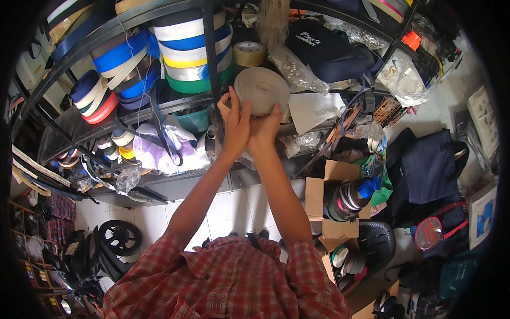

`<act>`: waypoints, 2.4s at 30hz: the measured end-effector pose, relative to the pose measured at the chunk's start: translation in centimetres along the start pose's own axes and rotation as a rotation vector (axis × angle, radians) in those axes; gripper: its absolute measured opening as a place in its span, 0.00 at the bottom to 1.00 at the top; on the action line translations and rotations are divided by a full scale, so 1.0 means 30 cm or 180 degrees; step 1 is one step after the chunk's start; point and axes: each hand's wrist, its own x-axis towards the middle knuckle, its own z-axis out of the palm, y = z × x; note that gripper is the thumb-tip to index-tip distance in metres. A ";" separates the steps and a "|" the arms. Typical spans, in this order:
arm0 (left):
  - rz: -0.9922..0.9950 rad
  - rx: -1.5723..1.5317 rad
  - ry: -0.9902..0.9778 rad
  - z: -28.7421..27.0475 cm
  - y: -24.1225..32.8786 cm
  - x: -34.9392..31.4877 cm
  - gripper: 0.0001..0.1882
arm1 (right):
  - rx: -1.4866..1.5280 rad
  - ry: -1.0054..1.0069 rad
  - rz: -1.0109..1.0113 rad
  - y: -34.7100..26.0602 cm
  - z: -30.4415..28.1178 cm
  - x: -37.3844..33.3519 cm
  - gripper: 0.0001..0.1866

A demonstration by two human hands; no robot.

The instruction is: The person picks up various rolls of fabric or ribbon from a table and places them onto shelves.

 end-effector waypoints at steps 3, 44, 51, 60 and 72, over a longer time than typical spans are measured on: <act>-0.0142 -0.0234 -0.0259 -0.002 -0.025 0.025 0.30 | 0.0051 0.0041 0.0080 0.020 0.000 0.052 0.28; -0.2147 -0.0403 -0.2674 -0.059 -0.330 -0.786 0.17 | -0.2635 0.1964 0.0925 -0.410 -0.720 -0.910 0.20; -0.2534 -0.0909 -0.3963 -0.042 -0.102 -1.126 0.19 | -0.1539 0.3682 -0.0358 -0.676 -0.908 -1.556 0.21; -0.1651 -0.1004 -0.4531 0.298 0.281 -1.408 0.13 | -0.2799 0.4571 -0.1505 -1.255 -1.106 -2.124 0.21; -0.1969 -0.0787 -0.5409 0.438 0.791 -2.025 0.16 | -0.6405 0.6114 0.1391 -2.232 -1.445 -2.688 0.59</act>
